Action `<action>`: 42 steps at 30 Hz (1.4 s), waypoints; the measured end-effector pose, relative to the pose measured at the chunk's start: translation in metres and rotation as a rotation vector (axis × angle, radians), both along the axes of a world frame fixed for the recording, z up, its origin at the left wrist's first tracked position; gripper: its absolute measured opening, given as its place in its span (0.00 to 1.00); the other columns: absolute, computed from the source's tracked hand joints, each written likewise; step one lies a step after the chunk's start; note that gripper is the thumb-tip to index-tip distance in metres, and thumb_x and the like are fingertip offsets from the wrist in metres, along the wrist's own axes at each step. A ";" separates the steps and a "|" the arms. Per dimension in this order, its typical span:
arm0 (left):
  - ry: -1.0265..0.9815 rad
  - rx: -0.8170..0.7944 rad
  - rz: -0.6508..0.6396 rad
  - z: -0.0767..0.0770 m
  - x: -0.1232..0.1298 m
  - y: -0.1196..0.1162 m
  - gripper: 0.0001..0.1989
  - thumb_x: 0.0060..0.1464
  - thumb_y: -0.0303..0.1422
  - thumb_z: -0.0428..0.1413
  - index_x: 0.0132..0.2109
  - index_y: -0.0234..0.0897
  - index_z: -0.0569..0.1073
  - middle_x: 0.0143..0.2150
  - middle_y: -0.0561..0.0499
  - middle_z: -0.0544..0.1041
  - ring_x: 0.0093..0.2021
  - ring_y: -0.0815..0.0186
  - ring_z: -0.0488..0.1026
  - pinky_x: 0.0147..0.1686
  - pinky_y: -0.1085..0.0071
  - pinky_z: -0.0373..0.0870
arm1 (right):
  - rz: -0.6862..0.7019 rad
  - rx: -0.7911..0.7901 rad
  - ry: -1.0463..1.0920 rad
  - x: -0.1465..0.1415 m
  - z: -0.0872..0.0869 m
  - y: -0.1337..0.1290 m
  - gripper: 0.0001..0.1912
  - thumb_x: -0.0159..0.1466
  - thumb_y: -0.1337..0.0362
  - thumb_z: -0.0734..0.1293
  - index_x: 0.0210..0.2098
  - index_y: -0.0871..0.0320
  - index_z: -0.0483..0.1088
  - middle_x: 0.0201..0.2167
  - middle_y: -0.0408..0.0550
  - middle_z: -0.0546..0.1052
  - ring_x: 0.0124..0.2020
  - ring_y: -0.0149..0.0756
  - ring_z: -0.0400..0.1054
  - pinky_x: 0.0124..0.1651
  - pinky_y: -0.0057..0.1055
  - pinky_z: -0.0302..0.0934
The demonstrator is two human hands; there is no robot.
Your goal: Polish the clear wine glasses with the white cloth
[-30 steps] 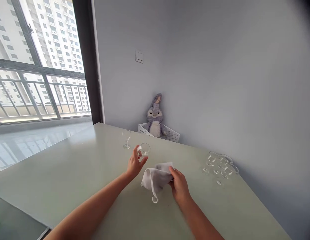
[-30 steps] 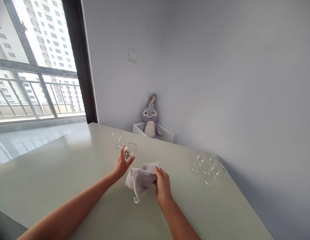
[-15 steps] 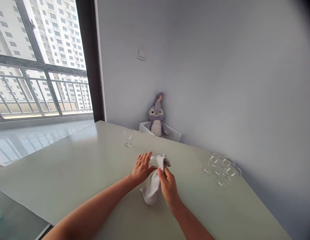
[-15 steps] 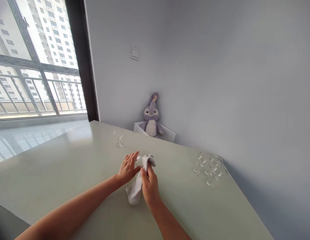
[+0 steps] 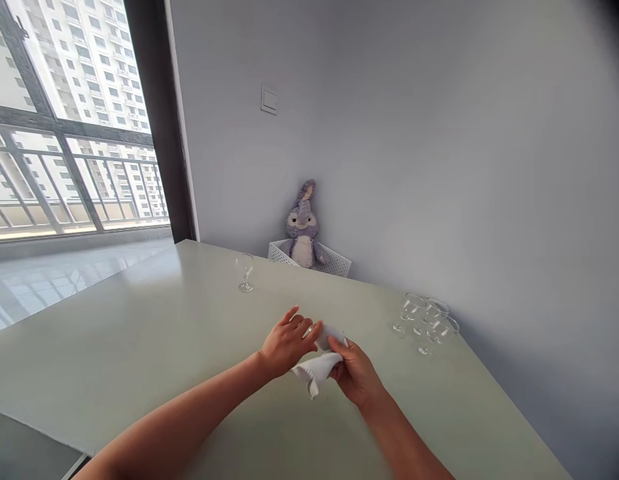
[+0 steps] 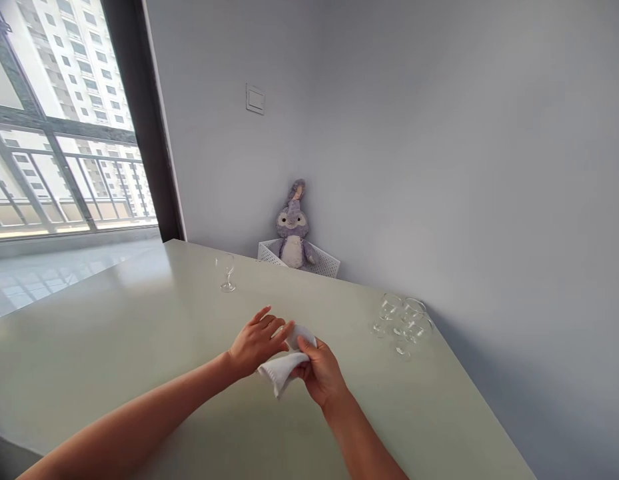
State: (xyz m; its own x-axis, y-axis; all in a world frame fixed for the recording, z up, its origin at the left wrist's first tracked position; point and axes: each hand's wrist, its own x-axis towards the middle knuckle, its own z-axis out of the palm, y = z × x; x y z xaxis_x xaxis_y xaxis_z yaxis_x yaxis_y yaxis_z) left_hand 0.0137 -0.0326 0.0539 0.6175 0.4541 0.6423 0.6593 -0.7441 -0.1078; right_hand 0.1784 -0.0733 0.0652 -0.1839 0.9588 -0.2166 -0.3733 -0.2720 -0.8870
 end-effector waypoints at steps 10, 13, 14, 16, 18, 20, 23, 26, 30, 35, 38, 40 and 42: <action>0.131 -1.212 -0.370 0.043 -0.016 -0.021 0.23 0.59 0.47 0.37 0.40 0.37 0.70 0.30 0.51 0.76 0.28 0.68 0.73 0.32 0.73 0.66 | 0.383 0.288 -0.400 0.023 0.025 -0.035 0.12 0.51 0.57 0.69 0.24 0.60 0.70 0.17 0.38 0.61 0.21 0.26 0.51 0.24 0.25 0.45; 0.064 -0.715 -0.109 0.037 -0.011 -0.032 0.20 0.56 0.45 0.45 0.50 0.39 0.66 0.32 0.48 0.76 0.34 0.63 0.72 0.42 0.63 0.64 | 0.145 0.104 -0.245 0.020 0.016 -0.034 0.16 0.49 0.52 0.69 0.27 0.60 0.69 0.17 0.38 0.60 0.19 0.26 0.50 0.23 0.25 0.47; 0.068 -0.535 -0.049 0.034 -0.010 -0.034 0.21 0.56 0.43 0.47 0.53 0.39 0.65 0.32 0.47 0.75 0.36 0.61 0.71 0.44 0.60 0.62 | 0.071 0.054 -0.181 0.018 0.014 -0.035 0.17 0.50 0.51 0.69 0.29 0.59 0.69 0.18 0.38 0.61 0.19 0.26 0.51 0.23 0.25 0.48; 0.123 -0.320 -0.020 0.030 -0.008 -0.034 0.21 0.56 0.40 0.48 0.54 0.37 0.64 0.31 0.45 0.74 0.36 0.60 0.70 0.43 0.59 0.62 | 0.016 0.030 -0.102 0.014 0.014 -0.038 0.17 0.51 0.51 0.68 0.32 0.59 0.69 0.19 0.38 0.62 0.20 0.26 0.51 0.24 0.25 0.49; 0.157 -0.296 -0.041 0.031 -0.011 -0.031 0.19 0.57 0.41 0.46 0.52 0.37 0.66 0.28 0.47 0.74 0.32 0.61 0.70 0.37 0.63 0.62 | 0.068 0.121 -0.169 0.012 0.018 -0.045 0.15 0.52 0.56 0.68 0.33 0.59 0.69 0.19 0.38 0.63 0.21 0.26 0.53 0.25 0.25 0.50; 0.129 -0.378 -0.073 0.035 -0.014 -0.029 0.20 0.56 0.44 0.46 0.51 0.39 0.67 0.25 0.50 0.72 0.28 0.64 0.69 0.33 0.67 0.61 | 0.140 0.255 -0.343 0.013 0.025 -0.052 0.11 0.51 0.62 0.69 0.34 0.58 0.70 0.20 0.38 0.64 0.22 0.27 0.54 0.26 0.25 0.51; 0.059 -0.699 -0.161 0.043 -0.017 -0.028 0.21 0.53 0.48 0.47 0.47 0.42 0.70 0.21 0.55 0.68 0.23 0.70 0.64 0.28 0.74 0.58 | 0.197 0.434 -0.559 0.019 0.037 -0.059 0.08 0.52 0.66 0.66 0.33 0.56 0.72 0.23 0.39 0.69 0.25 0.29 0.59 0.29 0.26 0.53; -0.009 -1.171 -0.278 0.049 -0.014 -0.030 0.20 0.51 0.50 0.49 0.39 0.39 0.72 0.19 0.57 0.64 0.21 0.73 0.60 0.22 0.78 0.55 | 0.239 0.554 -0.660 0.026 0.046 -0.060 0.07 0.54 0.66 0.64 0.30 0.56 0.74 0.24 0.40 0.71 0.26 0.31 0.61 0.29 0.27 0.55; -0.086 -1.448 -0.329 0.048 -0.011 -0.027 0.21 0.47 0.50 0.51 0.36 0.36 0.71 0.19 0.57 0.63 0.21 0.73 0.59 0.20 0.78 0.54 | 0.233 0.647 -0.776 0.041 0.044 -0.056 0.08 0.56 0.66 0.62 0.30 0.54 0.74 0.25 0.40 0.72 0.27 0.33 0.62 0.30 0.28 0.55; -0.100 -1.262 -0.013 0.035 -0.023 -0.013 0.21 0.48 0.50 0.50 0.40 0.39 0.72 0.20 0.55 0.67 0.21 0.71 0.61 0.19 0.77 0.54 | -0.145 0.491 -0.845 0.071 0.018 -0.048 0.13 0.59 0.58 0.61 0.38 0.53 0.73 0.25 0.43 0.72 0.26 0.35 0.62 0.31 0.32 0.57; -0.092 -1.120 0.166 0.025 -0.028 -0.005 0.21 0.48 0.49 0.48 0.42 0.41 0.72 0.21 0.55 0.70 0.20 0.71 0.62 0.20 0.77 0.53 | -0.417 0.513 -0.908 0.074 0.014 -0.053 0.17 0.60 0.55 0.60 0.45 0.53 0.71 0.32 0.47 0.74 0.32 0.41 0.64 0.37 0.38 0.57; -0.073 -1.043 0.190 0.020 -0.023 -0.005 0.21 0.49 0.48 0.49 0.44 0.42 0.72 0.21 0.55 0.71 0.21 0.70 0.65 0.21 0.76 0.53 | -0.368 0.687 -1.009 0.062 0.022 -0.059 0.18 0.60 0.56 0.61 0.49 0.51 0.68 0.41 0.49 0.74 0.42 0.46 0.63 0.46 0.42 0.54; -0.046 -0.942 0.145 0.018 -0.013 -0.009 0.19 0.49 0.48 0.49 0.44 0.44 0.72 0.21 0.56 0.71 0.23 0.68 0.66 0.22 0.76 0.53 | -0.154 0.860 -1.131 0.043 0.032 -0.065 0.19 0.60 0.58 0.61 0.51 0.49 0.66 0.46 0.47 0.72 0.50 0.47 0.59 0.53 0.45 0.47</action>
